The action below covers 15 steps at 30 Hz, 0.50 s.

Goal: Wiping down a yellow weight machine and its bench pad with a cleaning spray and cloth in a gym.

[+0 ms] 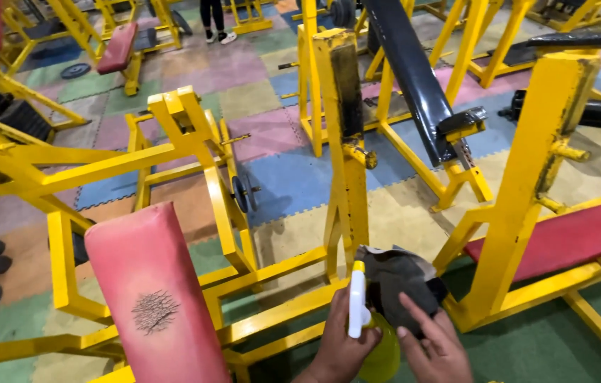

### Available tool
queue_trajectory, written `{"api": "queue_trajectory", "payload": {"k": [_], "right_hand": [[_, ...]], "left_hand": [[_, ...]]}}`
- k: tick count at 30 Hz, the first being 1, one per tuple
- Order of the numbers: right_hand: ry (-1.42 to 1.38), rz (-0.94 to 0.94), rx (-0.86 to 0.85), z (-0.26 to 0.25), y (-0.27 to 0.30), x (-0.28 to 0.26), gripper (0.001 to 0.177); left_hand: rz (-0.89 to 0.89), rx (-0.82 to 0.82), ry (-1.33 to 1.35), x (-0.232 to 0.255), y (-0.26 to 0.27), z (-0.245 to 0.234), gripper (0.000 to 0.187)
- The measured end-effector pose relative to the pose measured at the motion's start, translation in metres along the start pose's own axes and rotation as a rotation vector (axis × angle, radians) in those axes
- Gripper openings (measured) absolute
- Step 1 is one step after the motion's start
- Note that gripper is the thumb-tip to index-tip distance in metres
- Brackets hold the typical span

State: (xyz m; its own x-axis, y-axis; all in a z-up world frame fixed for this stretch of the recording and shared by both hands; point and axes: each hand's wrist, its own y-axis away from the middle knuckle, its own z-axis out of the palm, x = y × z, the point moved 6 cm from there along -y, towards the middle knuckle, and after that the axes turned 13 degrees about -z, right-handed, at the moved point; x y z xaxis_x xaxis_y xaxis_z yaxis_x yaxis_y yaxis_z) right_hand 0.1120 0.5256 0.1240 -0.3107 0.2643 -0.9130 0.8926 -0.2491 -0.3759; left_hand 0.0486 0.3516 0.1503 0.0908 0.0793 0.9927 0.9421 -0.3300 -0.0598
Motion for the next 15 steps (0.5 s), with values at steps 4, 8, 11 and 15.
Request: {"api": "queue_trajectory", "payload": {"k": [4, 8, 11, 15], "right_hand": [[0.27, -0.21, 0.015, -0.011, -0.01, -0.002, 0.05], [0.202, -0.326, 0.069, -0.013, -0.014, 0.01, 0.044], [0.17, -0.387, 0.067, -0.019, -0.013, 0.043, 0.044], [0.149, -0.354, -0.005, -0.023, -0.027, 0.084, 0.042]], "left_hand": [[-0.11, -0.005, 0.056, -0.021, -0.005, -0.006, 0.078], [-0.161, 0.041, 0.204, -0.03, -0.01, -0.015, 0.073], [-0.139, 0.022, 0.132, -0.017, -0.011, -0.018, 0.078], [-0.131, 0.03, -0.03, -0.015, -0.014, -0.024, 0.082]]}}
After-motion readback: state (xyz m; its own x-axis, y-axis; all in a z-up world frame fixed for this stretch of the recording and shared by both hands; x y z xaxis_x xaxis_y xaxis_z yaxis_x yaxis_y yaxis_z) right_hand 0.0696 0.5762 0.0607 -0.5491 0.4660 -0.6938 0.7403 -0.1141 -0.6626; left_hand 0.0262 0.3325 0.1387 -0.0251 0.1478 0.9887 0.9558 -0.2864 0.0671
